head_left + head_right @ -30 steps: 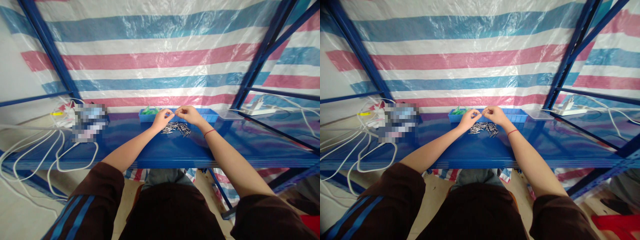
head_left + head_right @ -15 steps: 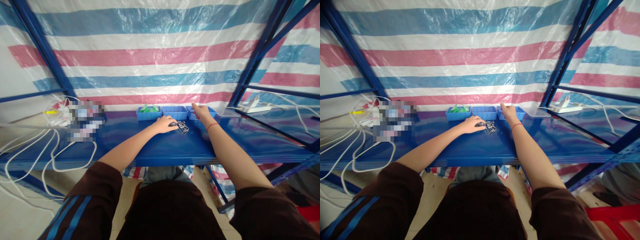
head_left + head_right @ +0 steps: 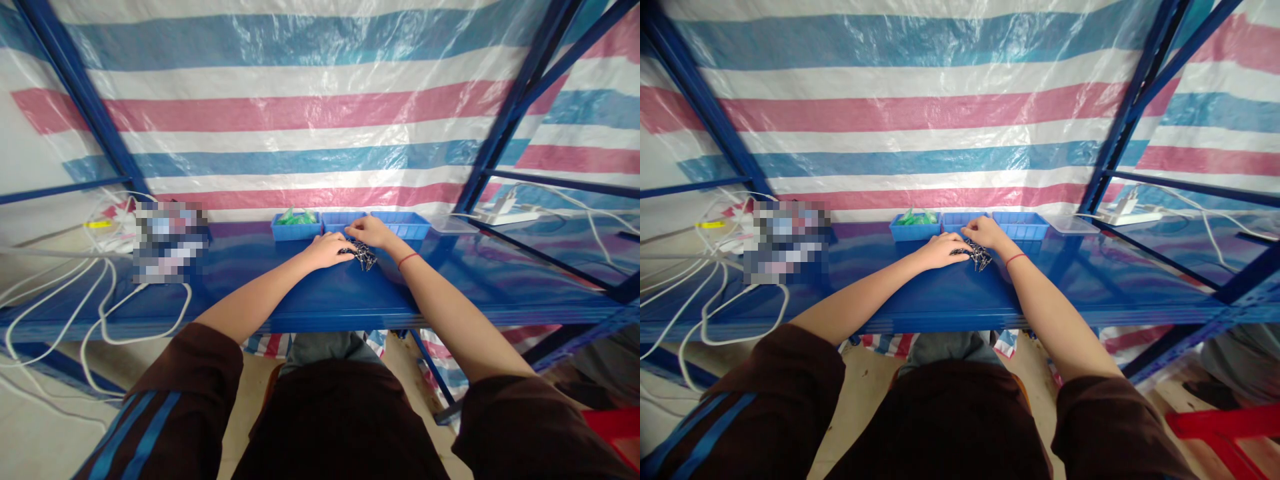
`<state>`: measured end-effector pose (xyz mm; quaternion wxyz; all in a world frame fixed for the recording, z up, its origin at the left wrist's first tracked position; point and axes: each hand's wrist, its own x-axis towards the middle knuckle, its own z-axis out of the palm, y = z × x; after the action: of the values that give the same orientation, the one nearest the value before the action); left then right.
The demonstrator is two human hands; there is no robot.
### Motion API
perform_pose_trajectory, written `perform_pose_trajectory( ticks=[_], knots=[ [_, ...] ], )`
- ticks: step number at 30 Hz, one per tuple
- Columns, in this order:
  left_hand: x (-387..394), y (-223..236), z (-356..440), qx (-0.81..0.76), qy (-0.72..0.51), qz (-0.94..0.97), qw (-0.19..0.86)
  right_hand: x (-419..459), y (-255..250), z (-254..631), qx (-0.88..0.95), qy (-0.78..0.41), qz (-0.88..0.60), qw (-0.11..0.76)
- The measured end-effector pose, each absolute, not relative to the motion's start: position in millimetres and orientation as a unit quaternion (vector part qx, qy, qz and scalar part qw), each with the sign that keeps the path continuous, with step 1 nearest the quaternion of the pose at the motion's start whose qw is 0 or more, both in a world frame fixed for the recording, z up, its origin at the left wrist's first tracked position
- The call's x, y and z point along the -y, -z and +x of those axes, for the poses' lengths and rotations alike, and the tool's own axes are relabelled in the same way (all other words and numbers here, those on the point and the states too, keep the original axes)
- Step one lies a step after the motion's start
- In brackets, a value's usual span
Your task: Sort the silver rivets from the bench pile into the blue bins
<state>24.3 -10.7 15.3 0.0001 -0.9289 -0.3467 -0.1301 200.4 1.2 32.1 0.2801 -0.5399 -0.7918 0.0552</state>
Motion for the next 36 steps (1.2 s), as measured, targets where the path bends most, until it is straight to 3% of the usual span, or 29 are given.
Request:
perform_pose_trajectory(
  ticks=[11, 18, 21, 29, 36],
  knots=[
    [7.0, -12.8, 24.4, 0.303, 0.16, -0.94, 0.006, 0.7, -42.2, 212.2, 0.781, -0.037, -0.552, 0.289],
    [-7.5, -12.9, 22.9, 0.358, 0.312, -0.88, -0.013, 12.2, -47.0, 209.1, 0.761, -0.298, -0.505, 0.278],
    [-13.1, -13.2, 20.3, 0.348, 0.355, -0.867, -0.03, 13.0, -45.0, 207.2, 0.765, -0.329, -0.476, 0.283],
    [-14.1, -11.4, 27.0, 0.347, 0.48, -0.783, -0.188, 8.0, -41.3, 207.4, 0.769, -0.305, -0.461, 0.322],
    [-15.5, -11.9, 29.5, 0.319, 0.538, -0.736, -0.26, 5.7, -39.5, 211.4, 0.771, -0.316, -0.432, 0.345]
  ],
)
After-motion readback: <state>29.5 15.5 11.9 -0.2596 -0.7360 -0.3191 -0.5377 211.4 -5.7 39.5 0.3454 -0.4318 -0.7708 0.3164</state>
